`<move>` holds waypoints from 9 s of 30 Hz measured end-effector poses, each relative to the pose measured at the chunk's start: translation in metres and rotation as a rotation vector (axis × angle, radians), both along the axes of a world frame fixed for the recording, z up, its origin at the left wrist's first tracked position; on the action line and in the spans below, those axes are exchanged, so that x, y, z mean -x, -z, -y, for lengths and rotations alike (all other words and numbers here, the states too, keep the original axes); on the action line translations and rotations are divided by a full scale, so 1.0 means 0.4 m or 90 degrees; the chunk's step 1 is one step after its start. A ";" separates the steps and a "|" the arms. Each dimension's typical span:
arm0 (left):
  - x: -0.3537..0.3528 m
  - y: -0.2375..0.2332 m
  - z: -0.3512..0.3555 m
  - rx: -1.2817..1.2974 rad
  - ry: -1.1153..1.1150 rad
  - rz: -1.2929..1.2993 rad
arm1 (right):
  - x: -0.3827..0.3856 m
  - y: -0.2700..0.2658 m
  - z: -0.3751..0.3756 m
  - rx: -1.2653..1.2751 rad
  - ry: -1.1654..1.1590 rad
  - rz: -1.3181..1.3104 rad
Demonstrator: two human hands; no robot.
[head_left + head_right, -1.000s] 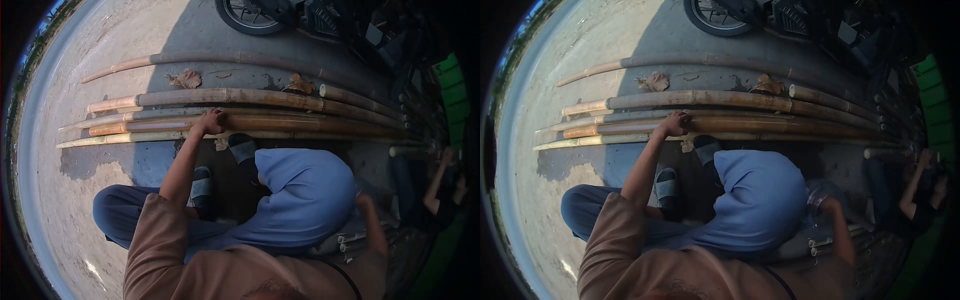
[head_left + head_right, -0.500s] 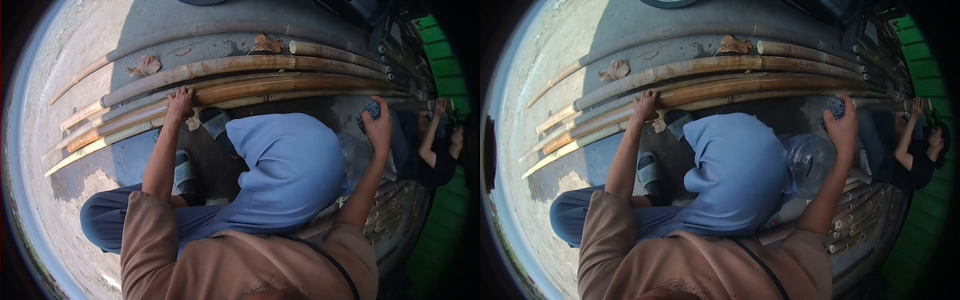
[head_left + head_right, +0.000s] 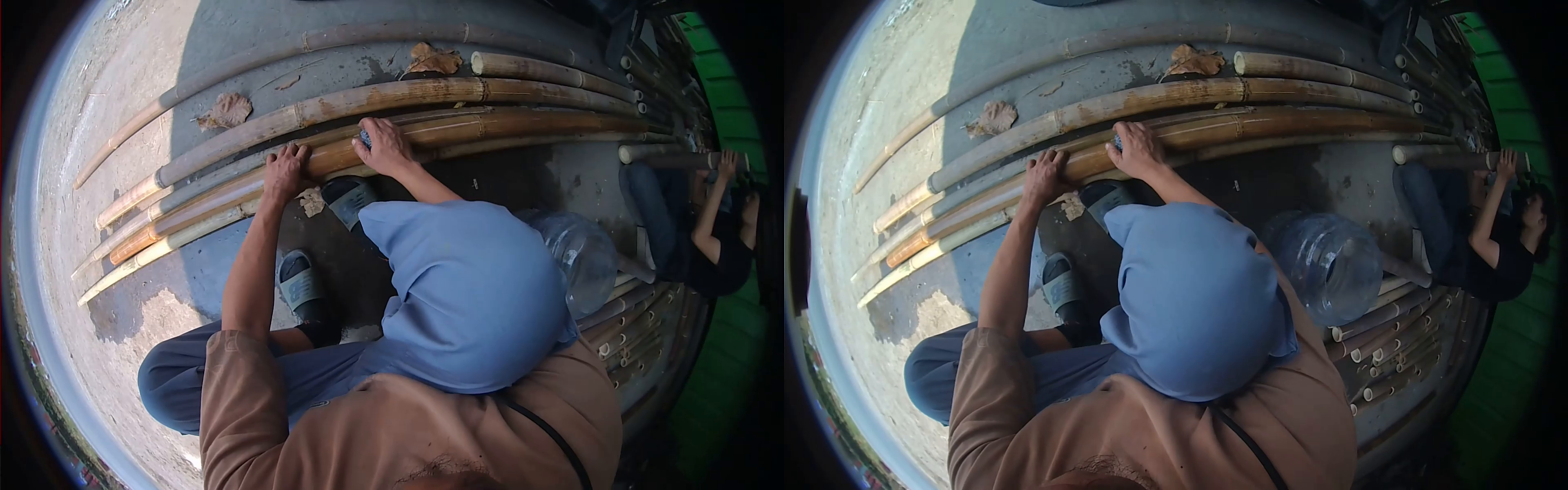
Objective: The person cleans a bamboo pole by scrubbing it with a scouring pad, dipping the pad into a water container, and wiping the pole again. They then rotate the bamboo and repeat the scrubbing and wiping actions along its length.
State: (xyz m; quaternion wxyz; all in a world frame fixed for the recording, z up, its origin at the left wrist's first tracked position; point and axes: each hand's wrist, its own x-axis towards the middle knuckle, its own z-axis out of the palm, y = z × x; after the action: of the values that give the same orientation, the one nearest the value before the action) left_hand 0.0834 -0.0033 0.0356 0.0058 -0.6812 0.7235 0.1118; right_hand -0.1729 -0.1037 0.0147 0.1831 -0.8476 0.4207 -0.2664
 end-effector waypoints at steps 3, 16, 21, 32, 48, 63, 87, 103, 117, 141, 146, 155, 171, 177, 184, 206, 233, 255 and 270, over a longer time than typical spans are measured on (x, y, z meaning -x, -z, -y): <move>-0.064 -0.015 0.011 -0.059 0.032 -0.033 | 0.064 -0.034 0.034 0.006 0.009 -0.034; -0.292 0.011 -0.052 -0.207 -0.116 -0.063 | 0.253 -0.003 0.148 0.067 0.212 -0.073; -0.313 0.013 -0.059 -0.210 -0.106 -0.087 | 0.242 -0.027 0.125 0.025 0.095 0.011; -0.029 -0.050 0.025 -0.076 -0.015 -0.100 | 0.304 0.000 0.202 -0.026 0.242 -0.080; -0.113 -0.029 -0.040 -0.040 -0.018 -0.046 | 0.580 0.043 0.292 0.186 0.331 -0.009; -0.099 -0.022 -0.036 -0.112 -0.084 -0.062 | 0.589 0.024 0.289 0.115 0.401 -0.064; -0.116 0.016 0.022 0.022 0.079 -0.137 | 0.074 0.001 0.057 -0.038 0.167 0.070; -0.160 0.018 0.077 -0.192 -0.007 -0.169 | 0.220 0.030 0.165 0.097 0.308 -0.051; -0.079 -0.027 0.011 0.045 0.006 -0.070 | 0.507 0.001 0.282 0.142 0.421 -0.106; -0.115 0.007 0.080 -0.199 0.022 -0.142 | 0.111 -0.022 0.019 0.179 0.185 0.047; -0.060 0.027 0.026 -0.104 -0.024 -0.036 | 0.086 -0.026 0.016 0.117 0.065 0.061; -0.024 0.012 0.030 -0.052 -0.041 0.002 | 0.330 0.021 0.128 0.202 0.299 -0.062; -0.024 0.021 0.026 -0.018 -0.048 -0.023 | 0.430 0.011 0.168 0.149 0.327 -0.116; -0.045 0.024 0.025 0.007 -0.037 -0.045 | 0.008 -0.003 0.011 0.113 0.031 0.043; -0.049 0.029 0.023 -0.014 -0.039 -0.046 | 0.425 -0.008 0.142 0.156 0.301 -0.052; -0.031 0.023 0.034 -0.049 -0.055 -0.033 | 0.489 0.025 0.147 0.212 0.393 -0.080; -0.002 0.028 0.054 -0.052 0.016 -0.084 | 0.033 0.015 -0.001 0.153 0.027 0.104; 0.033 0.019 0.009 0.072 0.000 -0.048 | 0.414 0.010 0.169 0.125 0.332 0.007; 0.010 0.030 0.029 0.039 0.015 -0.066 | 0.258 -0.016 0.119 0.163 0.238 0.035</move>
State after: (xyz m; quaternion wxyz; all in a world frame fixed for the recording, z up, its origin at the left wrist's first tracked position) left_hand 0.0794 -0.0149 0.0235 -0.0512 -0.6658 0.7340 0.1241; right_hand -0.2763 -0.1513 0.0211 0.0328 -0.7637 0.5279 -0.3701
